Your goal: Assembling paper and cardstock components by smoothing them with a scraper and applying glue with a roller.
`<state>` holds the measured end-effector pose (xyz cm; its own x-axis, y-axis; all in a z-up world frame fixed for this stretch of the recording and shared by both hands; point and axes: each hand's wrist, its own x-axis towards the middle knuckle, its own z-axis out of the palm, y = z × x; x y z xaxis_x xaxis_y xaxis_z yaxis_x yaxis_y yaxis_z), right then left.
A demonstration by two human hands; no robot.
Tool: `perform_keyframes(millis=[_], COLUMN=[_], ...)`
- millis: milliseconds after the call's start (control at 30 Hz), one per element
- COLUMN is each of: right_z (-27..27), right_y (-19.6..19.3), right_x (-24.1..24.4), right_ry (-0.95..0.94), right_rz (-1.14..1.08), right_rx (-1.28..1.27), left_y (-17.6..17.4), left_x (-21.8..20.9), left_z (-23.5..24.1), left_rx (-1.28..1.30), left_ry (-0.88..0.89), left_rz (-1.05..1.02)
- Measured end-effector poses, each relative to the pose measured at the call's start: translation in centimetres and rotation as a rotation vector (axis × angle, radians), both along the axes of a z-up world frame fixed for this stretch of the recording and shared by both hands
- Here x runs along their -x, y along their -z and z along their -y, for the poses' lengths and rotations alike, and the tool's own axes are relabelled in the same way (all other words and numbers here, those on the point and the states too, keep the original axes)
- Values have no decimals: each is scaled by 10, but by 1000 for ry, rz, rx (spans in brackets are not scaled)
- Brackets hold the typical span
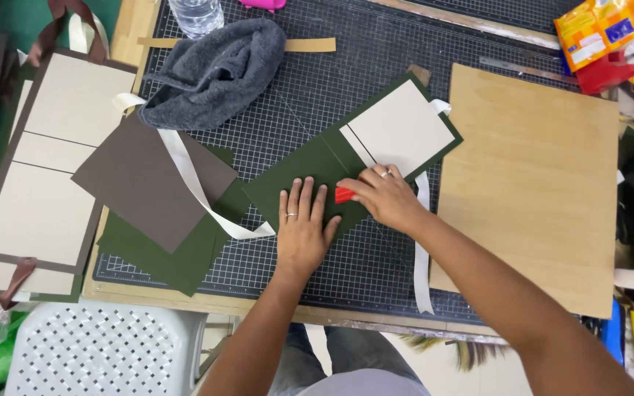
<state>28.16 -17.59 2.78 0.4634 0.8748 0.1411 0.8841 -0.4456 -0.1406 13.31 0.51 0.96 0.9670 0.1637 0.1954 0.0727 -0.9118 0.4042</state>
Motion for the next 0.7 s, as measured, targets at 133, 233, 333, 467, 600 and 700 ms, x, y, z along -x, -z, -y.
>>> perform_keyframes(millis=[133,233,333,467,600,700], right_z=[-29,-67,-98,-103,-51,-26], right_y=[18,28,39,26,12,26], right_x=[-34,-68,-97,-107,-100,-99], right_ry=[-57,-55,-28,163,456,506], right_rz=[123,173,212,91,-181,-221], right_rx=[37,-29,-50,-91,-198,-60], left_y=[12,9,12,5,-25,-15], left_x=[1,-3,-3,-5,-29,-47], left_z=[2,0,2,1,7,-4], left_rx=[-24,-24,-32,14,72,-123], left_ry=[-2,5,1,-5,164,507], left_rz=[-11,-20,-28,-64,-212,-281])
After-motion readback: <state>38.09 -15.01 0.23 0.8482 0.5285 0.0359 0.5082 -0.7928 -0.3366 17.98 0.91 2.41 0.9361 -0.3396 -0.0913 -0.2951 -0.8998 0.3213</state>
